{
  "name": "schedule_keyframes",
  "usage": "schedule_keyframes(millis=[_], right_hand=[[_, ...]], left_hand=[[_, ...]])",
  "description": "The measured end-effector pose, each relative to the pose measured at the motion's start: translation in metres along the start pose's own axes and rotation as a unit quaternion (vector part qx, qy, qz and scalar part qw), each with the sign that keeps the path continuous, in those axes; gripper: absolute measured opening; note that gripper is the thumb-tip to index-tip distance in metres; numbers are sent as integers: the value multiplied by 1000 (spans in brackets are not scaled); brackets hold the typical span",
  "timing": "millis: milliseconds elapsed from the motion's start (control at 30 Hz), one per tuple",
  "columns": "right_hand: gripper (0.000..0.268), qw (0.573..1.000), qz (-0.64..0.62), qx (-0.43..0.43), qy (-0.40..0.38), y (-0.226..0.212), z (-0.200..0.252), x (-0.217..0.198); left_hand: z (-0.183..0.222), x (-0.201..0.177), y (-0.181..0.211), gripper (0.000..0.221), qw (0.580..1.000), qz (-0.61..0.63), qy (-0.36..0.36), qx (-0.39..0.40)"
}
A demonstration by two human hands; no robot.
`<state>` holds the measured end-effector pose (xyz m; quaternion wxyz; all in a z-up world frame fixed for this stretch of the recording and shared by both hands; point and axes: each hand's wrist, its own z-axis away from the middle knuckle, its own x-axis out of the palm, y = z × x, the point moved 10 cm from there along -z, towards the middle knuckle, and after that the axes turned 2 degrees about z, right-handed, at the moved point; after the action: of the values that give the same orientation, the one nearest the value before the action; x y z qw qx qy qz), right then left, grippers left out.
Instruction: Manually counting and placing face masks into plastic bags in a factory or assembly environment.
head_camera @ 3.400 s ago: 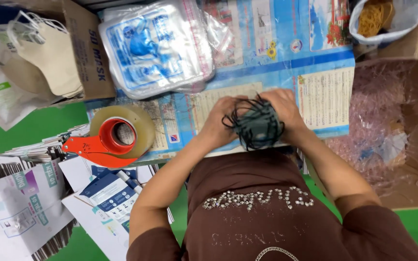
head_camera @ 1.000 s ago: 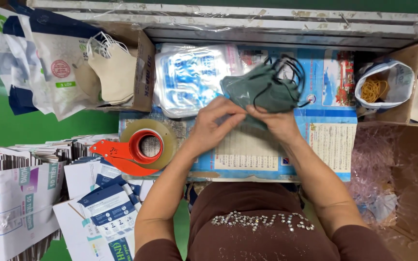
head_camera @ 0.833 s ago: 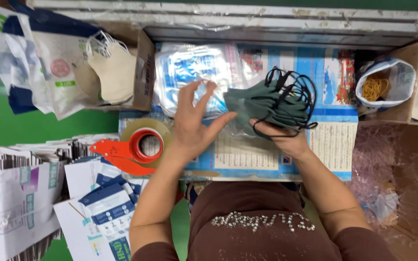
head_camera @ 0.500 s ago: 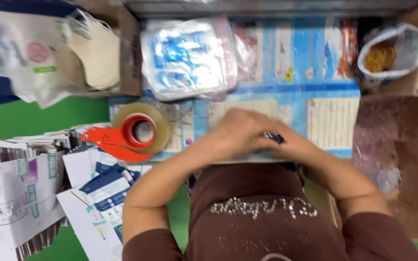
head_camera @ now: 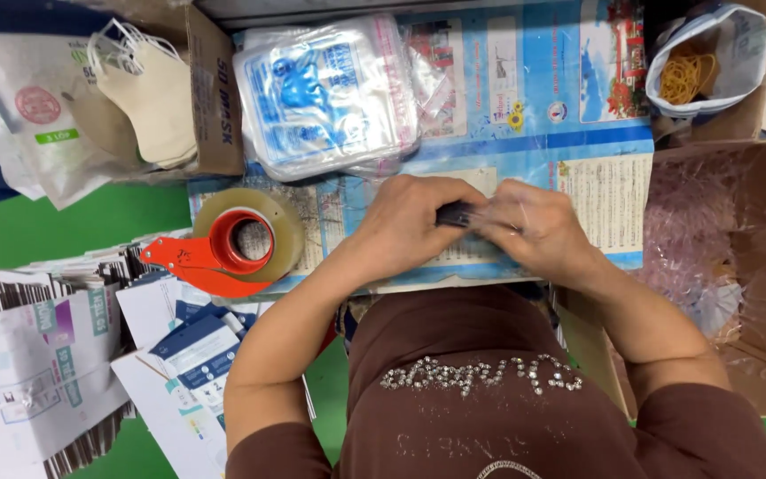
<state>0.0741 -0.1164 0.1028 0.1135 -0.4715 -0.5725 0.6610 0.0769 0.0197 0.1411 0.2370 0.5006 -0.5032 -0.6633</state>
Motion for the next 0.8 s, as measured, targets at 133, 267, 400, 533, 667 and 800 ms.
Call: schedule_keyframes(millis=[133, 267, 400, 533, 667, 800], right_hand=[[17, 990, 24, -18, 136, -9, 1, -33], [44, 955, -192, 96, 204, 10, 4, -49], [34, 933, -250, 116, 229, 57, 33, -47], [11, 905, -245, 80, 338, -6, 18, -88], [14, 920, 173, -95, 337, -66, 43, -94], [24, 922, 284, -139, 222, -123, -11, -61]], left_hand=[[4, -19, -15, 18, 995, 7, 79, -65], [16, -31, -42, 16, 968, 144, 163, -126], [20, -6, -53, 17, 945, 281, 138, -91], [29, 18, -61, 25, 886, 430, 139, -106], [28, 22, -53, 43, 879, 445, 138, -104], [28, 31, -36, 51, 888, 444, 110, -58]])
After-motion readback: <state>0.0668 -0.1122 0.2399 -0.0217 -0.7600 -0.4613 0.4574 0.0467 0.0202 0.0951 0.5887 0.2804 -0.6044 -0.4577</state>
